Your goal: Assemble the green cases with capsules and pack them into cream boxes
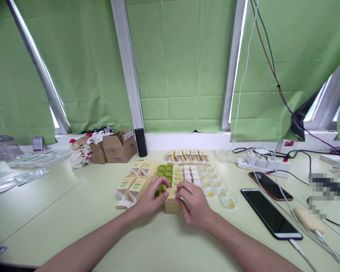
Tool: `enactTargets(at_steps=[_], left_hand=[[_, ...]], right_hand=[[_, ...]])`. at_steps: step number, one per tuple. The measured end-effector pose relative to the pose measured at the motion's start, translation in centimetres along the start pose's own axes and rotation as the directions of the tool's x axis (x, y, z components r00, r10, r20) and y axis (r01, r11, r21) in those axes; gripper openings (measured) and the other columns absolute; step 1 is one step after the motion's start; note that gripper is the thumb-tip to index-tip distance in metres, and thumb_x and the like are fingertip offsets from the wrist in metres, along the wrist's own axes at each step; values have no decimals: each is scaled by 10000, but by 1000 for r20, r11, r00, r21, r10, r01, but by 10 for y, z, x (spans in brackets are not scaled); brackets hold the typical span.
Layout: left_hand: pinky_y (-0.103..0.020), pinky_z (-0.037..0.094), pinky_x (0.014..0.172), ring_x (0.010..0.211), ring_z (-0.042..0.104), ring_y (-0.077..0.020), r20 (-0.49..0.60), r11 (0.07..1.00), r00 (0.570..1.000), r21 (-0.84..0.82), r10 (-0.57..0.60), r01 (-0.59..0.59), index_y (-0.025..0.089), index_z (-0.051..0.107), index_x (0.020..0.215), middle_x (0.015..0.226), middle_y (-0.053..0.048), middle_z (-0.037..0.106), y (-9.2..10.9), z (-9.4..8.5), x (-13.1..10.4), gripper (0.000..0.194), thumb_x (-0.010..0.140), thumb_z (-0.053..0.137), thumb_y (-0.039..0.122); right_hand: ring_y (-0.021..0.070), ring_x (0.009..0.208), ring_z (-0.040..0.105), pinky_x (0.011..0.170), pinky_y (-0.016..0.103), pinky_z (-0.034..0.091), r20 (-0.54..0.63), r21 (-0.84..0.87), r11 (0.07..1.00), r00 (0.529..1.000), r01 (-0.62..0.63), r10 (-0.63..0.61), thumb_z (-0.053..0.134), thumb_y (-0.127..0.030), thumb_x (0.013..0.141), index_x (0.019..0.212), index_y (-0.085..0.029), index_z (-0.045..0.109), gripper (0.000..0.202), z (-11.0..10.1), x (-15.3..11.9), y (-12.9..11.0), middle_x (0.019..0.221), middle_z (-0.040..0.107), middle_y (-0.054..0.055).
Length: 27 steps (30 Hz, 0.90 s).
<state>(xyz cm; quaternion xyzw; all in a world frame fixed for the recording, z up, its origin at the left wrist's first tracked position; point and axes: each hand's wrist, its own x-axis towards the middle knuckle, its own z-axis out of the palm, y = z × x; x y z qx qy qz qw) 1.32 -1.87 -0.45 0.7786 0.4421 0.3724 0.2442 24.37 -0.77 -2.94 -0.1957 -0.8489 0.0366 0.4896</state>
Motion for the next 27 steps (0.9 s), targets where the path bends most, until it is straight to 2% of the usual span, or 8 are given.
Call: enactTargets(at_steps=[6, 12, 18, 27], left_hand=[[-434, 457, 1073, 1164, 538, -280, 1, 1000, 1000, -3, -11, 11, 252, 584, 1092, 1158, -75, 561, 0, 0, 0, 194, 991, 591, 418], [-435, 450, 1079, 1177, 535, -280, 3, 1000, 1000, -3, -14, 14, 256, 582, 1087, 1165, -75, 555, 0, 0, 0, 176, 975, 604, 389], [-441, 453, 1072, 1181, 539, -286, 13, 1000, 999, 6, -31, 31, 251, 577, 1087, 1172, -76, 544, 2, -1, -1, 175, 944, 620, 341], [-442, 454, 1047, 1159, 530, -291, 14, 999, 1000, 40, 24, -24, 248, 576, 1119, 1176, -84, 537, -1, 0, -1, 208, 944, 633, 344]], right_hand=[[260, 866, 630, 698, 382, 497, 9, 27, 1000, 1000, -15, 15, 567, -103, 908, 1009, -266, 611, 196, -3, 1, -1, 1003, 636, 88], [257, 800, 598, 646, 374, 456, -14, 0, 1000, 1000, -1, 1, 566, -133, 905, 988, -265, 616, 163, -5, 3, -2, 922, 611, 76], [250, 751, 572, 614, 358, 387, 42, -11, 999, 999, 35, -35, 592, -107, 852, 930, -263, 594, 175, -6, 1, 1, 841, 590, 52], [235, 739, 552, 615, 343, 351, 116, 10, 1000, 993, 13, -14, 594, -70, 822, 913, -263, 548, 218, -6, 0, 7, 805, 590, 28]])
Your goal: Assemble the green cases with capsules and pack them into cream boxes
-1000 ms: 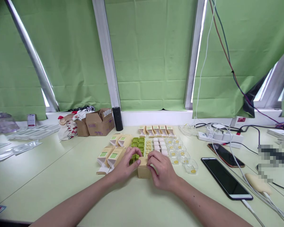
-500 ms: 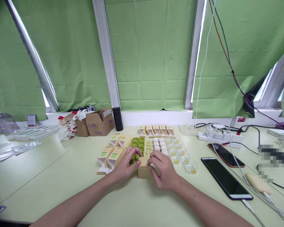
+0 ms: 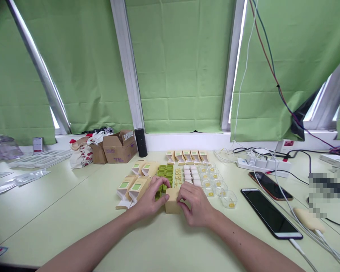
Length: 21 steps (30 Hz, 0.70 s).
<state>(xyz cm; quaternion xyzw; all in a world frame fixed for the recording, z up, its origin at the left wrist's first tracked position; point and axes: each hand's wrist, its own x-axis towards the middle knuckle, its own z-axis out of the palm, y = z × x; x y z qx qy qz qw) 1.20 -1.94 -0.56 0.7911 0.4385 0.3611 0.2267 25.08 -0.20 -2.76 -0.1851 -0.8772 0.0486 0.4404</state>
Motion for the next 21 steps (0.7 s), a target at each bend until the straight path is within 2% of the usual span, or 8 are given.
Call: enactTargets(at_steps=[4, 9, 15, 18, 21], left_hand=[[-449, 455, 1041, 1150, 528, -292, 3, 1000, 1000, 5, -4, 4, 248, 581, 1122, 1181, -86, 538, -1, 0, 0, 205, 955, 627, 357], [-459, 451, 1051, 1149, 534, -290, -15, 1000, 1000, -5, -13, 12, 250, 583, 1103, 1165, -82, 560, -1, 0, 1, 198, 1011, 563, 424], [-463, 471, 1022, 1093, 580, -279, -102, 1000, 995, -14, 10, -11, 255, 588, 1093, 1095, -72, 597, 1, 1, 2, 149, 1026, 537, 379], [-478, 480, 1050, 1137, 577, -291, -125, 1000, 992, -5, 12, -12, 254, 618, 1062, 1122, -82, 597, 1, 0, 2, 137, 1022, 547, 365], [-501, 469, 1117, 1252, 546, -304, -104, 999, 994, -27, 17, -20, 273, 643, 1167, 1230, -96, 573, -1, 1, 1, 193, 1027, 549, 367]], right_hand=[[222, 731, 541, 625, 336, 348, 14, -9, 1000, 1000, -1, 1, 584, -76, 836, 923, -260, 524, 213, -2, 0, -1, 801, 578, 19], [205, 734, 551, 651, 321, 370, 29, -51, 998, 999, -41, 43, 580, -112, 859, 1059, -251, 534, 248, -3, -3, 5, 840, 585, 10], [188, 712, 543, 629, 296, 362, 5, -85, 992, 995, -97, 97, 536, -78, 827, 1118, -243, 505, 336, -9, -4, 12, 832, 566, -4], [193, 728, 550, 649, 304, 387, 14, -67, 995, 997, -77, 78, 552, -137, 873, 1177, -239, 503, 325, -13, -3, 10, 840, 566, -2], [214, 764, 569, 668, 327, 396, 42, -121, 993, 999, -8, 13, 607, -233, 906, 1231, -230, 503, 341, -12, -2, 2, 883, 595, 18]])
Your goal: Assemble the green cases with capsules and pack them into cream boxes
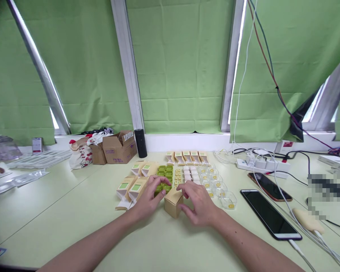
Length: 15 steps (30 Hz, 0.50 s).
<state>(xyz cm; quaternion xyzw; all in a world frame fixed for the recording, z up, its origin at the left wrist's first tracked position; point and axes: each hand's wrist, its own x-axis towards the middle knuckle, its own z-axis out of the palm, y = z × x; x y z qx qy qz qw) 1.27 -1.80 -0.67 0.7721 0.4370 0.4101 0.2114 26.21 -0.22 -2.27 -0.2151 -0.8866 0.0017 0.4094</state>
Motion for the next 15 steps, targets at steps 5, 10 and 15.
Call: enactTargets(at_steps=[5, 10, 15], left_hand=[[-498, 444, 1175, 1302, 548, -285, 67, 997, 997, -76, 23, -18, 302, 605, 1313, 1307, -97, 543, -5, 3, -1, 287, 1036, 532, 331], [-498, 462, 1125, 1233, 556, -285, 10, 999, 1000, -36, -5, 5, 267, 630, 1177, 1216, -94, 561, -1, 2, 0, 193, 1005, 546, 289], [-468, 484, 1044, 1139, 600, -279, -29, 1000, 1000, -9, 3, -4, 247, 644, 1074, 1130, -85, 609, 1, 1, 2, 138, 976, 549, 247]], right_hand=[[279, 956, 619, 701, 356, 431, 21, -119, 993, 999, 29, -26, 595, -196, 904, 1327, -212, 498, 434, 3, 3, -14, 1121, 627, 113], [281, 1001, 622, 713, 357, 464, 40, -105, 994, 999, 17, -13, 552, -102, 854, 1367, -220, 483, 530, 0, 3, -11, 1160, 601, 116], [267, 984, 640, 716, 347, 488, 42, -141, 988, 997, -63, 70, 502, -51, 871, 1368, -222, 472, 526, 3, 1, -2, 1179, 605, 114]])
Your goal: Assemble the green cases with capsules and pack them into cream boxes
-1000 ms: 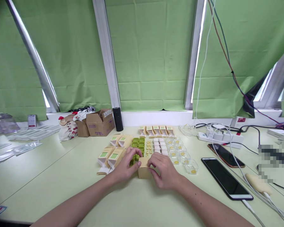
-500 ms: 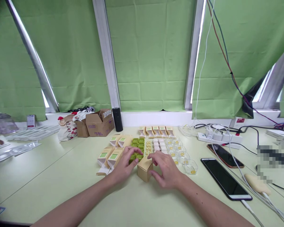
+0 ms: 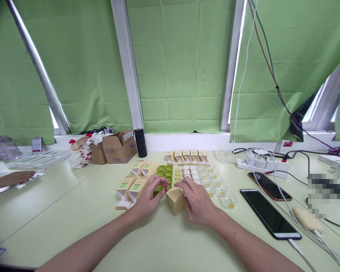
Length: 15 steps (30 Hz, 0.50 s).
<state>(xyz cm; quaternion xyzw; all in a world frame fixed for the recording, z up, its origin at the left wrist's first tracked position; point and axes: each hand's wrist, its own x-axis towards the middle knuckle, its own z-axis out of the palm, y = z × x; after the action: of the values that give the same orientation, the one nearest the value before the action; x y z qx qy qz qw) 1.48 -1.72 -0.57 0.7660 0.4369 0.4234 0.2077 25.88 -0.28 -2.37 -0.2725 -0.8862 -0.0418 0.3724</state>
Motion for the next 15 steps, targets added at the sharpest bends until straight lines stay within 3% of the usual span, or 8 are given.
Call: enactTargets(at_steps=[4, 8, 12, 15], left_hand=[[-466, 458, 1003, 1016, 650, -271, 9, 1000, 1000, 11, 27, -27, 250, 635, 1094, 952, -41, 706, 1, 0, 0, 180, 959, 529, 196], [-473, 439, 995, 972, 654, -270, -27, 996, 997, 62, 73, -71, 250, 629, 1031, 834, -17, 720, 4, 0, 0, 148, 961, 517, 184], [-468, 482, 959, 1060, 605, -289, -96, 980, 985, 152, 146, -130, 242, 633, 997, 965, -69, 692, 5, -2, -1, 123, 972, 520, 201], [-520, 460, 1038, 1215, 511, -333, -46, 941, 969, 252, 244, -225, 236, 632, 1095, 1132, -101, 696, 7, -4, -1, 142, 969, 567, 225]], right_hand=[[257, 977, 651, 702, 332, 488, 39, -85, 989, 991, -124, 127, 464, -60, 936, 1382, -230, 475, 477, 6, 0, 2, 1223, 615, 116], [252, 989, 658, 668, 312, 453, 92, -151, 959, 962, -242, 257, 511, -62, 914, 1364, -232, 501, 481, 8, 2, 4, 1226, 633, 102], [242, 996, 661, 669, 299, 413, 118, -165, 938, 938, -304, 325, 531, -10, 859, 1310, -232, 538, 502, 6, 3, 3, 1188, 662, 80], [231, 981, 664, 660, 289, 380, 122, -163, 931, 930, -327, 347, 538, 17, 823, 1278, -231, 554, 519, 5, 4, 1, 1166, 677, 68]])
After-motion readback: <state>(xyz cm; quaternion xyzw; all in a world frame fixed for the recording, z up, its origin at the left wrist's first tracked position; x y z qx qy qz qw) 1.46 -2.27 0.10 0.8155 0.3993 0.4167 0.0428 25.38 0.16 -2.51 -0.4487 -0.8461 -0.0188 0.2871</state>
